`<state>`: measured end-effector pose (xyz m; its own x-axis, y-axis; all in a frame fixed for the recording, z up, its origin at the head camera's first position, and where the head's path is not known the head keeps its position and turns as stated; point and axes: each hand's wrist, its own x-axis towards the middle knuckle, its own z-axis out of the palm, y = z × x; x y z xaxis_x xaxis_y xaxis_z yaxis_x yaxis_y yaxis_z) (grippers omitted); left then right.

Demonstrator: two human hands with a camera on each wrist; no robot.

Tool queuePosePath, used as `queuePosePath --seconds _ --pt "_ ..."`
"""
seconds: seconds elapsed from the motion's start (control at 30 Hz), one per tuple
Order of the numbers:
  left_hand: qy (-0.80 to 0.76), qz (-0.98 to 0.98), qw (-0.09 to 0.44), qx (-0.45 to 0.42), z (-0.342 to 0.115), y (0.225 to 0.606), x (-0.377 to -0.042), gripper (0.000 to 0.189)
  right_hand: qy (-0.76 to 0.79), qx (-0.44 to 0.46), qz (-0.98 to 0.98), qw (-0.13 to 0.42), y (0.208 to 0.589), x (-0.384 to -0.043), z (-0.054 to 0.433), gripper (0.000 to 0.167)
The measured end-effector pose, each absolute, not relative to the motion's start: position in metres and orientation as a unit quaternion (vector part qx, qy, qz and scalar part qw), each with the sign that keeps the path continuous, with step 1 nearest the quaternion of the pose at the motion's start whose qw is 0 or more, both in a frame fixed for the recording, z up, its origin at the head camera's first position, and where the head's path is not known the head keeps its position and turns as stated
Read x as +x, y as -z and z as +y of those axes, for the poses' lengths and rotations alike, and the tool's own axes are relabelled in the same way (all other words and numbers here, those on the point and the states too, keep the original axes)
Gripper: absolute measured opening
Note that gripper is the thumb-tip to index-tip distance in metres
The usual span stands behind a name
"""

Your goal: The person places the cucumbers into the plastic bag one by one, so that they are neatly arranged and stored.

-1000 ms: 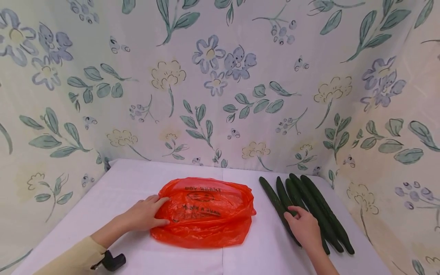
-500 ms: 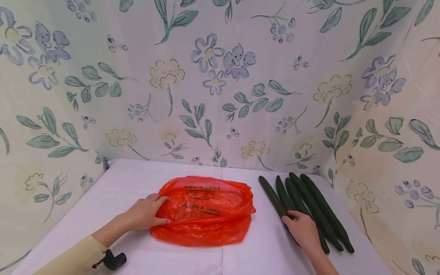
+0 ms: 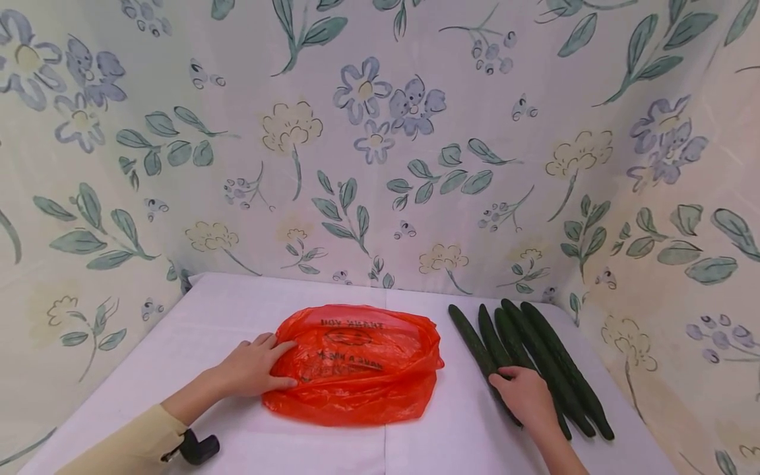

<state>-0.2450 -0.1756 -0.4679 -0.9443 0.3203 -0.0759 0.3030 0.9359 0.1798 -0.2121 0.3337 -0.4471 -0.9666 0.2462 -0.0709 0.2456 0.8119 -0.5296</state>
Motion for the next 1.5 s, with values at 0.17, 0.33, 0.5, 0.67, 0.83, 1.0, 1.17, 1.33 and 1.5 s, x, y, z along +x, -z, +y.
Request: queuePosePath --seconds 0.17,0.33,0.5,0.67,0.83,1.0,1.17,1.33,1.5 --pt "-0.081 0.982 0.052 0.16 -0.177 0.467 -0.245 0.087 -0.292 -0.115 -0.949 0.011 0.449 -0.213 0.33 0.04" --pt "-0.079 0.982 0.05 0.162 -0.178 0.468 -0.245 0.087 -0.312 -0.098 -0.945 0.011 0.457 -0.212 0.326 0.03" --pt "-0.078 0.982 0.048 0.162 -0.177 0.469 -0.245 0.086 -0.314 -0.1 -0.944 -0.001 0.464 -0.214 0.324 0.045" --pt "-0.079 0.982 0.05 0.161 -0.176 0.469 -0.245 0.086 -0.32 -0.123 -0.939 -0.008 0.469 -0.218 0.322 0.055" --pt "-0.081 0.982 0.052 0.16 -0.176 0.467 -0.245 0.086 -0.333 -0.159 -0.929 -0.017 0.474 -0.221 0.319 0.062" --pt "-0.078 0.983 0.053 0.16 -0.176 0.467 -0.244 0.088 -0.348 -0.188 -0.918 -0.029 0.475 -0.22 0.316 0.069" --pt "-0.077 0.984 0.054 0.153 -0.175 0.466 -0.242 0.09 -0.356 -0.197 -0.913 -0.023 0.475 -0.219 0.314 0.07" --pt "-0.076 0.984 0.052 0.154 -0.175 0.466 -0.241 0.091 -0.355 -0.194 -0.915 -0.012 0.477 -0.218 0.314 0.069" --pt "-0.073 0.984 0.05 0.156 -0.173 0.467 -0.24 0.091 -0.365 -0.194 -0.91 -0.016 0.478 -0.217 0.314 0.072"
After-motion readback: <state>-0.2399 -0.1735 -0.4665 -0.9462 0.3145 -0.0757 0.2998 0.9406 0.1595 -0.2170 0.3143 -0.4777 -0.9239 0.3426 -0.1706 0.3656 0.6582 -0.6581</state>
